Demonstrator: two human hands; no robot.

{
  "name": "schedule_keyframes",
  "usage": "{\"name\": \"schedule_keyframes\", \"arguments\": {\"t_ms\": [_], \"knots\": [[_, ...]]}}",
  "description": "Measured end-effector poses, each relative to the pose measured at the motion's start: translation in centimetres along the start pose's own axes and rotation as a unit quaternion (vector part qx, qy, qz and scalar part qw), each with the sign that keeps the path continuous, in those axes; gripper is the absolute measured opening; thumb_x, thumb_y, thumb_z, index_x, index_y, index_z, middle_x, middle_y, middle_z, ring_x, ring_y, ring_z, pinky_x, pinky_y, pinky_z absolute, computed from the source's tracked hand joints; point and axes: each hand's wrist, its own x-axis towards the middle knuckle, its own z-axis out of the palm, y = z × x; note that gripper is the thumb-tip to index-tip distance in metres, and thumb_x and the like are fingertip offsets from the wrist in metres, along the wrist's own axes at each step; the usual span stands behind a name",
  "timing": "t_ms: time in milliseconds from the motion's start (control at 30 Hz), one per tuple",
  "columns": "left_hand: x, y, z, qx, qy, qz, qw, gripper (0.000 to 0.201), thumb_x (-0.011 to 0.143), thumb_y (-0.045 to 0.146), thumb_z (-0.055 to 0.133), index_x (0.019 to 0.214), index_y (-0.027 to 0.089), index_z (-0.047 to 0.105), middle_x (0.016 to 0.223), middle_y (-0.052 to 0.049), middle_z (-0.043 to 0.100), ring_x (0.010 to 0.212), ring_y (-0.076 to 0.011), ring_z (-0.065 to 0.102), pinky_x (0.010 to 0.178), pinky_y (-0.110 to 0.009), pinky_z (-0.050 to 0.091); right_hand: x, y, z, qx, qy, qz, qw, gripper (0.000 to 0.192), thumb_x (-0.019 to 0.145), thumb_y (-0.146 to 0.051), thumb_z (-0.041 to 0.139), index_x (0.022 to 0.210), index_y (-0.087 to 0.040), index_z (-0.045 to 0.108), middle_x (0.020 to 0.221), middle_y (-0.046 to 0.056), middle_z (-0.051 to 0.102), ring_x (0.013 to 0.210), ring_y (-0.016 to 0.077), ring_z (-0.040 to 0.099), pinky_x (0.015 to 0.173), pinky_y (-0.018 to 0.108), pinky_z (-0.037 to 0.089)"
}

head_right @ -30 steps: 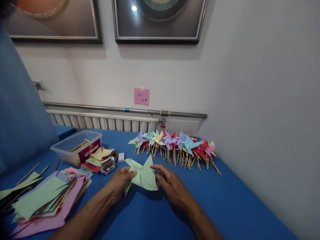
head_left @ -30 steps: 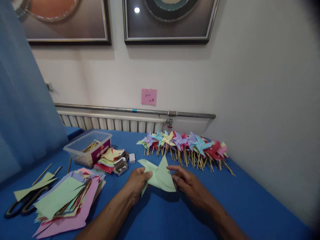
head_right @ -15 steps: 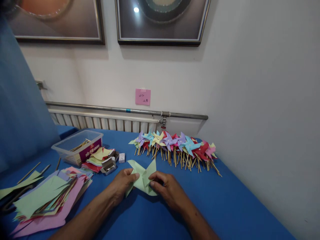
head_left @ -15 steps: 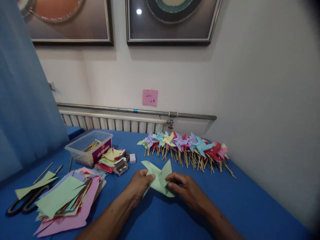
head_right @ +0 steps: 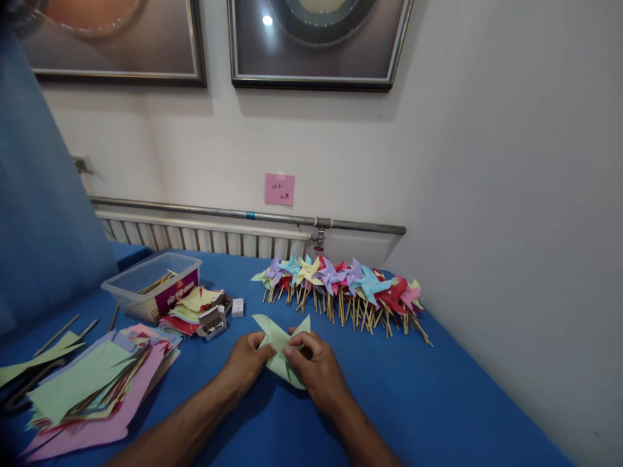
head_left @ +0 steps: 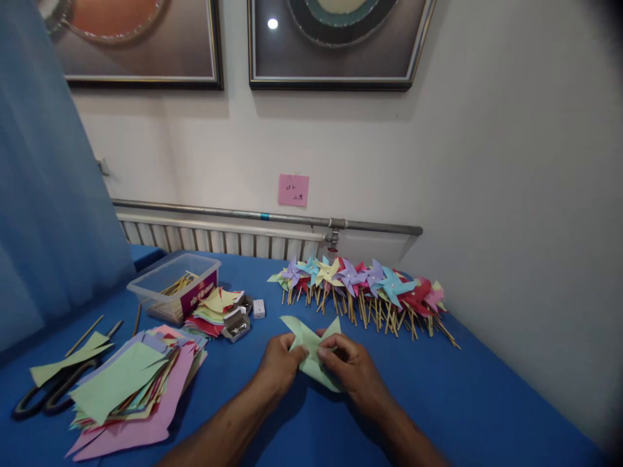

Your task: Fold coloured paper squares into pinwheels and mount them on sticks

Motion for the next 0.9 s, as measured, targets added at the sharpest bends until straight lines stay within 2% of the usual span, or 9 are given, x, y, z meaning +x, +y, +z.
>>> {"name": "schedule_keyframes", "arguments": {"t_ms": [33, 100, 167, 233, 400, 633, 900], "knots": [[0.0, -0.1, 0.0, 0.000, -0.001, 0.000, 1.000, 0.023, 0.063, 0.033, 0.073, 0.070, 0.013, 0.067, 0.054, 0.003, 0.059, 0.049, -0.0089, 0.043, 0.050, -0.022, 0.030, 0.1, 0.2, 0.4, 0.014, 0.010, 0.013, 1.000, 0.034, 0.075, -0.052, 0.071, 0.075, -0.018, 0.069, 0.111, 0.011, 0.068, 0.081, 0.0209, 0.061, 0.066, 0.029, 0.045], [-0.1, 0.0, 0.0, -0.006, -0.006, 0.003, 1.000, 0.023, 0.063, 0.034, 0.073, 0.071, 0.013, 0.067, 0.055, 0.002, 0.059, 0.050, -0.0091, 0.043, 0.051, -0.022, 0.031, 0.2, 0.5, 0.9, 0.032, 0.022, 0.042, 0.998, 0.034, 0.072, -0.052, 0.072, 0.073, -0.018, 0.066, 0.090, 0.007, 0.069, 0.065, 0.0157, 0.055, 0.056, 0.026, 0.040], [-0.1, 0.2, 0.1, -0.004, -0.004, 0.008, 1.000, 0.024, 0.063, 0.035, 0.073, 0.069, 0.012, 0.067, 0.055, 0.003, 0.058, 0.049, -0.0088, 0.042, 0.050, -0.022, 0.030, 0.3, 0.5, 1.3, 0.029, 0.028, 0.060, 0.997, 0.031, 0.071, -0.049, 0.071, 0.071, -0.019, 0.061, 0.064, -0.001, 0.058, 0.053, 0.0122, 0.045, 0.050, 0.024, 0.034], [-0.2, 0.3, 0.1, 0.006, 0.003, 0.009, 1.000, 0.023, 0.062, 0.034, 0.073, 0.066, 0.013, 0.065, 0.053, 0.003, 0.056, 0.048, -0.0081, 0.040, 0.049, -0.022, 0.028, 0.2, 0.3, 1.4, 0.010, 0.028, 0.061, 0.998, 0.026, 0.072, -0.045, 0.068, 0.069, -0.021, 0.058, 0.053, -0.006, 0.047, 0.050, 0.0114, 0.040, 0.049, 0.024, 0.031], [-0.2, 0.2, 0.3, 0.005, 0.003, 0.002, 1.000, 0.023, 0.062, 0.034, 0.073, 0.065, 0.013, 0.064, 0.054, 0.003, 0.056, 0.049, -0.0084, 0.040, 0.050, -0.022, 0.029, 0.0, 0.1, 1.3, -0.040, 0.027, 0.034, 0.998, 0.021, 0.075, -0.041, 0.064, 0.070, -0.022, 0.057, 0.055, -0.006, 0.049, 0.052, 0.0132, 0.044, 0.051, 0.025, 0.033], [-0.4, 0.3, 0.5, -0.005, -0.007, 0.001, 1.000, 0.028, 0.061, 0.039, 0.075, 0.067, 0.013, 0.064, 0.053, 0.004, 0.054, 0.048, -0.0080, 0.039, 0.050, -0.023, 0.029, 0.0, 0.4, 1.6, -0.148, 0.063, -0.005, 0.987, 0.016, 0.076, -0.035, 0.062, 0.069, -0.022, 0.057, 0.063, -0.002, 0.057, 0.066, 0.0178, 0.053, 0.060, 0.027, 0.037], [-0.6, 0.7, 0.5, -0.020, -0.014, -0.013, 1.000, 0.033, 0.062, 0.045, 0.075, 0.063, 0.015, 0.060, 0.053, 0.004, 0.050, 0.048, -0.0081, 0.037, 0.050, -0.024, 0.026, -0.2, -0.2, 1.8, -0.167, 0.088, 0.001, 0.982, 0.014, 0.077, -0.034, 0.061, 0.068, -0.023, 0.056, 0.063, -0.001, 0.059, 0.070, 0.0212, 0.057, 0.061, 0.028, 0.038]]}}
